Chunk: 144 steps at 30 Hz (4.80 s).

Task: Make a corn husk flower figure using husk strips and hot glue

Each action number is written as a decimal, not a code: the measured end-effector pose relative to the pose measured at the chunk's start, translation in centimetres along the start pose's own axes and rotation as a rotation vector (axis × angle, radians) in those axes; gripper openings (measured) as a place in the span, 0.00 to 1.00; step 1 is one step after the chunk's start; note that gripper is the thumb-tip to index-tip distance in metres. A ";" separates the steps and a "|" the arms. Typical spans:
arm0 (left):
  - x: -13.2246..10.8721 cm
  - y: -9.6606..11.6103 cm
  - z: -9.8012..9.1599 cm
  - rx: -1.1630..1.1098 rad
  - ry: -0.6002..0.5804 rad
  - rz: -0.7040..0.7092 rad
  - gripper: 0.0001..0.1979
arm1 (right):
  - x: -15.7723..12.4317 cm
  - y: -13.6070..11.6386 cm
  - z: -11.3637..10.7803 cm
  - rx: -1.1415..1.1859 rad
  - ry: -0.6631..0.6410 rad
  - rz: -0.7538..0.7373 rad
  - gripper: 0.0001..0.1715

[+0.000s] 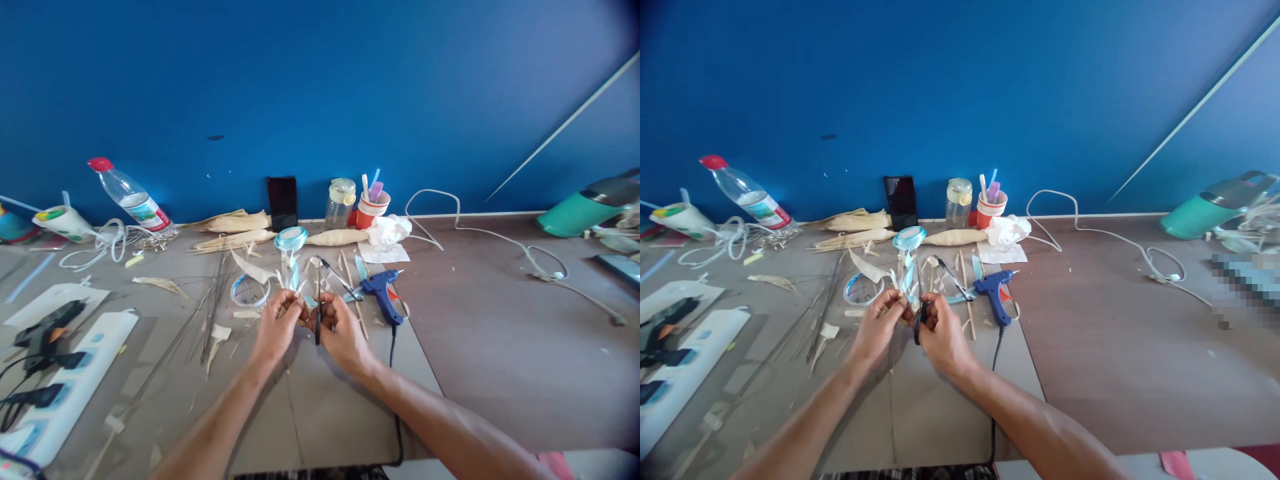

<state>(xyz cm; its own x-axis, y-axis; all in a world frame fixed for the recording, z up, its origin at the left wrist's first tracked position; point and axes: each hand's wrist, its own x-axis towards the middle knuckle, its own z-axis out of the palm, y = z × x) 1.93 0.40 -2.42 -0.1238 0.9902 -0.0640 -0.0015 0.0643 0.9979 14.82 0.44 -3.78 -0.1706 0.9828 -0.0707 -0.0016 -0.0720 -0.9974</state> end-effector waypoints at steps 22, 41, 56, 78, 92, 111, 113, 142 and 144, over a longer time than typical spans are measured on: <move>0.1 0.0 0.1 -0.191 -0.020 -0.125 0.08 | 0.5 -0.5 -0.5 0.156 0.017 0.055 0.22; 0.2 0.2 0.0 -0.197 -0.105 -0.234 0.06 | 1.1 -1.6 -1.7 0.171 -0.017 0.154 0.23; 1.1 0.2 -1.4 -0.025 0.231 -0.072 0.07 | -1.1 -0.8 -2.3 -0.297 -0.220 -0.027 0.13; 1.0 0.0 -1.1 -0.156 0.153 -0.192 0.05 | -1.3 -0.7 -1.5 -0.539 -0.280 0.005 0.13; 1.1 0.1 -1.4 -0.161 0.121 -0.241 0.04 | -1.0 -0.3 -1.7 -0.494 -0.311 0.023 0.12; 1.1 0.5 -1.6 -0.207 0.132 -0.246 0.11 | -1.0 -0.2 -2.1 -0.416 -0.346 0.050 0.13; 1.1 0.5 -1.6 -0.186 0.136 -0.229 0.11 | -1.0 0.0 -2.0 -0.391 -0.351 0.051 0.14; 1.0 0.5 -1.7 -0.011 0.106 -0.110 0.11 | -1.4 -0.4 -1.8 -0.363 -0.339 0.071 0.11; 1.0 0.5 -1.6 -0.009 0.102 -0.115 0.11 | -1.5 -0.6 -1.7 -0.373 -0.338 0.072 0.11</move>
<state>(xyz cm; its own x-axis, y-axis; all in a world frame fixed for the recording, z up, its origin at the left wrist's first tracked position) 0.18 1.27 -1.95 -0.2221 0.9588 -0.1773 -0.0305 0.1749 0.9841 16.78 -0.68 -3.13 -0.4673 0.8629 -0.1923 0.3631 -0.0110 -0.9317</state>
